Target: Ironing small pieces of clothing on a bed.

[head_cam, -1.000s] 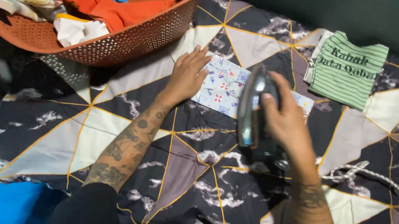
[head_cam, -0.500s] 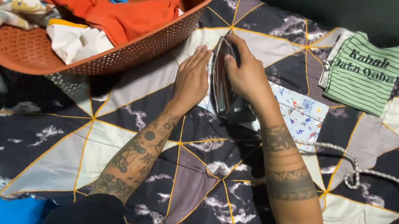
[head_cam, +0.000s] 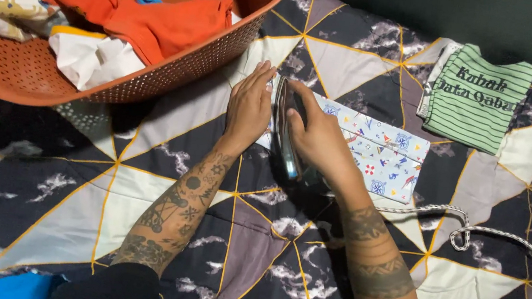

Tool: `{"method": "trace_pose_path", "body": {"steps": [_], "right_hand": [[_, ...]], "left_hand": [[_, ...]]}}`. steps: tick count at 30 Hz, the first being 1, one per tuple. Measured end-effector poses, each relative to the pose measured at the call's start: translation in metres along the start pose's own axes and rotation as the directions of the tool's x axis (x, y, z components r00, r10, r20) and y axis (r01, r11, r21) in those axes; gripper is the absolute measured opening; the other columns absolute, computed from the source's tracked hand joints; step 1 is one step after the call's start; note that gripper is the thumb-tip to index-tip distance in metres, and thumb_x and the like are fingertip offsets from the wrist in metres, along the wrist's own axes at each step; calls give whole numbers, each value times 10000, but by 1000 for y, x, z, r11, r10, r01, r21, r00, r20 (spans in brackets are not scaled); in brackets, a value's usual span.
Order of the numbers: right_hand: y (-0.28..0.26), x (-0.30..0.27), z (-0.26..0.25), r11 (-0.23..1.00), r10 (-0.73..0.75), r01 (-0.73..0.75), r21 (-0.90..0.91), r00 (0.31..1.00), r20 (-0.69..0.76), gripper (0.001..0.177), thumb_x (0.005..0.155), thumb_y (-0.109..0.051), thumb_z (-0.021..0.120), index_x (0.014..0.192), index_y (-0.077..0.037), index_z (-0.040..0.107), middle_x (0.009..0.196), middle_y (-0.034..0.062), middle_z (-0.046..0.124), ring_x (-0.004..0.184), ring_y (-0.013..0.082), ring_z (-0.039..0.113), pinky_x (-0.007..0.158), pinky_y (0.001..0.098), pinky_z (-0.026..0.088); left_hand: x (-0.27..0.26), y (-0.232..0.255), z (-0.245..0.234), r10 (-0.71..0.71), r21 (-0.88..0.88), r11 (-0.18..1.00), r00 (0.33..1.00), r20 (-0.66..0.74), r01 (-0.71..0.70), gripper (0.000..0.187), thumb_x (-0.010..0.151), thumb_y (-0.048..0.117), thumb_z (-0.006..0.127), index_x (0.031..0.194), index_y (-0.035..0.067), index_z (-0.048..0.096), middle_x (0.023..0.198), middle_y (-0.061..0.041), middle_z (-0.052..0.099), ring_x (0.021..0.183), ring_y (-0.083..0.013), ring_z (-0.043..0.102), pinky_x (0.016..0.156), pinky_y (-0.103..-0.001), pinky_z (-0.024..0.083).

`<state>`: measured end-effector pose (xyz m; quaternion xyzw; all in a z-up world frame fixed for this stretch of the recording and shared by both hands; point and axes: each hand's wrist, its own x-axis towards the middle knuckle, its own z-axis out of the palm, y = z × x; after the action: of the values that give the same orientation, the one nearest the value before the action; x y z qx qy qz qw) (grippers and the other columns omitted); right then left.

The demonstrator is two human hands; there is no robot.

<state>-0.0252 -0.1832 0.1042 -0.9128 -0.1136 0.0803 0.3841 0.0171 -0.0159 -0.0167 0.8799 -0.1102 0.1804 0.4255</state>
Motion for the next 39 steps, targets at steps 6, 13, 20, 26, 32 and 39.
{"method": "trace_pose_path", "body": {"steps": [6,13,20,26,32,39], "right_hand": [[14,36,21,996,-74,86,26,950,-303,482,1004,-206,564,1473,-181,456,1093,315,706,976,548,646,863,588,521],[19,10,-5,985,146,-167,-49,946,-290,540,984,-253,536,1508,-212,415,902,345,685,846,571,647,816,640,495],[90,-67,-67,949,283,-312,-41,903,-325,548,998,-269,544,1525,-249,396,797,323,682,787,543,669,744,630,518],[151,-129,-125,841,489,-540,6,756,-435,566,993,-277,563,1541,-311,424,895,339,680,884,532,675,824,590,526],[205,-156,-143,910,327,-412,-45,782,-530,579,1000,-283,566,1557,-205,431,1093,369,661,1004,561,622,898,578,490],[123,-154,-156,850,-87,-294,-437,739,-668,510,936,-203,740,1386,-14,592,1134,277,633,1056,486,609,889,522,490]], "left_hand": [[-3,-3,3,110,193,973,990,83,-124,430,981,25,487,1400,11,586,1548,-215,507,1481,-340,431,1190,-458,331],[-3,-21,11,154,332,918,967,204,-216,569,931,-14,494,1499,-33,484,1584,-241,452,1509,-353,389,1198,-482,298],[-4,-11,3,180,354,896,948,262,-268,607,899,-15,518,1499,-83,456,1575,-272,450,1503,-387,376,1200,-492,294],[-3,-10,-2,145,354,908,960,240,-225,598,914,-48,504,1511,-46,472,1591,-257,450,1510,-388,373,1204,-492,295],[-5,5,-7,178,353,902,958,223,-250,584,912,-50,555,1495,-24,519,1583,-255,468,1499,-388,399,1200,-493,299],[-20,94,13,444,-33,892,859,253,-451,297,883,74,712,1170,9,671,1113,-207,688,1063,-403,640,936,-485,489]]}}
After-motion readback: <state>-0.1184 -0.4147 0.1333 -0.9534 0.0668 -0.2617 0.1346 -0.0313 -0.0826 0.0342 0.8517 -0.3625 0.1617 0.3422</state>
